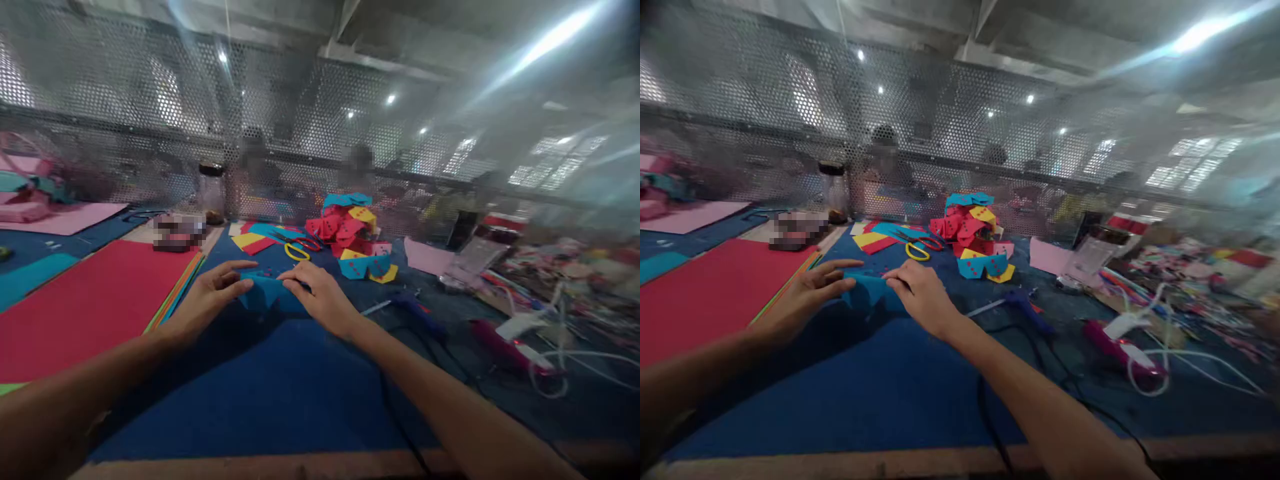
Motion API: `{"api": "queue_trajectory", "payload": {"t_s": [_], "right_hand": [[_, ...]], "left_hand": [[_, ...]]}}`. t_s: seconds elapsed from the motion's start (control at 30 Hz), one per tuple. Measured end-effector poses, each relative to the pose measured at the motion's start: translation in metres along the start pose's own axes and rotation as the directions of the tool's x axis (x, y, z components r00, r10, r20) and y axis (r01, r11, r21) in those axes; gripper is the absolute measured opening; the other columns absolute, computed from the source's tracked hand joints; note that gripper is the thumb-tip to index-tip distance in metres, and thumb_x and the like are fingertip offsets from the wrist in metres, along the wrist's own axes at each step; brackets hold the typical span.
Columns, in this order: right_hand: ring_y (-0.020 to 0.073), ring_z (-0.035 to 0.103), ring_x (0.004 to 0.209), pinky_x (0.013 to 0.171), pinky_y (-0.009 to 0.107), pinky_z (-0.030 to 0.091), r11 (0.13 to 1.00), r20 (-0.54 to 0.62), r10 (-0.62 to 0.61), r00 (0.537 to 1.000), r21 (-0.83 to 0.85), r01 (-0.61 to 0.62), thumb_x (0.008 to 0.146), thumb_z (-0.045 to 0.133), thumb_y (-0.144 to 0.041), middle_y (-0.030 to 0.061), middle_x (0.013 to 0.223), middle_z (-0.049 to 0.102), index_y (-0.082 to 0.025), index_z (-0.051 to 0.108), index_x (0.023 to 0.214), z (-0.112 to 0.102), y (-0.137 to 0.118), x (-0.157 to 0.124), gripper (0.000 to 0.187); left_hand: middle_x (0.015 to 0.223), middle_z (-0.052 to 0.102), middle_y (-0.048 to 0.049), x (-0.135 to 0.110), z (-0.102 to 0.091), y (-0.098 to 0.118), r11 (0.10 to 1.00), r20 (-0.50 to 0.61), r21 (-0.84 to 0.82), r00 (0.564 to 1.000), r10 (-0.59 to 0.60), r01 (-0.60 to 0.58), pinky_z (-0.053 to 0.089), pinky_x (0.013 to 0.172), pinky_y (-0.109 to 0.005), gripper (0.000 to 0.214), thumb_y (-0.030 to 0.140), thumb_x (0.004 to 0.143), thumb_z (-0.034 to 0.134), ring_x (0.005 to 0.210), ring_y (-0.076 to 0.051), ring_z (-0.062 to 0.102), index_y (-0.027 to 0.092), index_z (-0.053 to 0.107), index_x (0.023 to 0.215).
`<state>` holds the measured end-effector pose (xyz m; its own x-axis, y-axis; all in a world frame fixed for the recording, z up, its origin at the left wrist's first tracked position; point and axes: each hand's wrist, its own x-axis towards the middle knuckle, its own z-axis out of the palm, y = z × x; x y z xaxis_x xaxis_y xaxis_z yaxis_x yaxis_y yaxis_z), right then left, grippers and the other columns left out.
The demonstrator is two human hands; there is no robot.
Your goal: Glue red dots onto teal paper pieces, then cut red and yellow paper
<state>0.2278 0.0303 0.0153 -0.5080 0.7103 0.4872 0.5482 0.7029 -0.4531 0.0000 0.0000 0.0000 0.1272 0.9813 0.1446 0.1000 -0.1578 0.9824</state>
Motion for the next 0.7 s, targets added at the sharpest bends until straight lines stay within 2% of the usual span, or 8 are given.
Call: {"api": "queue_trajectory", "payload": {"t_s": [0.2, 0.5, 0.6, 0.7], "right_hand": [[0.0181, 0.064, 0.093, 0.087, 0.034, 0.045, 0.999, 0.016, -0.049, 0.999, -0.019, 0.05, 0.097, 0.059, -0.02, 0.0044, 0.097, 0.07, -0.021, 0.072, 0.1, 0.005, 0.003, -0.002, 0.014], [0.0185, 0.064, 0.095, 0.086, 0.034, 0.046, 0.999, 0.033, -0.033, 0.999, -0.033, 0.034, 0.097, 0.058, -0.019, 0.005, 0.098, 0.071, -0.02, 0.071, 0.1, 0.005, 0.001, -0.002, 0.013], [0.0206, 0.063, 0.103, 0.092, 0.037, 0.046, 0.998, -0.005, -0.046, 0.999, -0.039, 0.046, 0.097, 0.058, -0.021, 0.0061, 0.104, 0.07, -0.021, 0.069, 0.101, 0.005, 0.002, -0.001, 0.012], [0.0226, 0.061, 0.108, 0.096, 0.041, 0.045, 0.992, -0.093, -0.097, 0.991, -0.096, 0.088, 0.097, 0.057, -0.022, 0.0077, 0.107, 0.068, -0.021, 0.068, 0.1, -0.004, 0.002, 0.004, 0.012]], "left_hand": [[0.082, 0.07, -0.0034, -0.002, 0.001, 0.0, 1.0, 0.018, 0.002, 0.999, -0.029, 0.029, 0.046, 0.065, -0.027, 0.034, 0.046, 0.078, 0.073, 0.074, -0.019, 0.061, 0.019, 0.072, 0.099], [0.081, 0.07, -0.0012, 0.001, 0.001, -0.005, 0.998, 0.045, 0.064, 0.999, 0.018, -0.02, 0.046, 0.067, -0.028, 0.026, 0.045, 0.079, 0.07, 0.074, -0.019, 0.062, 0.021, 0.071, 0.088], [0.076, 0.067, 0.0007, 0.002, 0.001, -0.006, 0.999, 0.027, 0.032, 0.999, 0.02, -0.021, 0.045, 0.065, -0.026, 0.025, 0.046, 0.078, 0.071, 0.07, -0.017, 0.06, 0.021, 0.068, 0.084], [0.072, 0.064, 0.0022, 0.004, 0.0, -0.009, 1.0, -0.01, 0.01, 1.0, 0.006, -0.006, 0.044, 0.06, -0.025, 0.025, 0.045, 0.077, 0.072, 0.066, -0.016, 0.059, 0.021, 0.066, 0.083]]}}
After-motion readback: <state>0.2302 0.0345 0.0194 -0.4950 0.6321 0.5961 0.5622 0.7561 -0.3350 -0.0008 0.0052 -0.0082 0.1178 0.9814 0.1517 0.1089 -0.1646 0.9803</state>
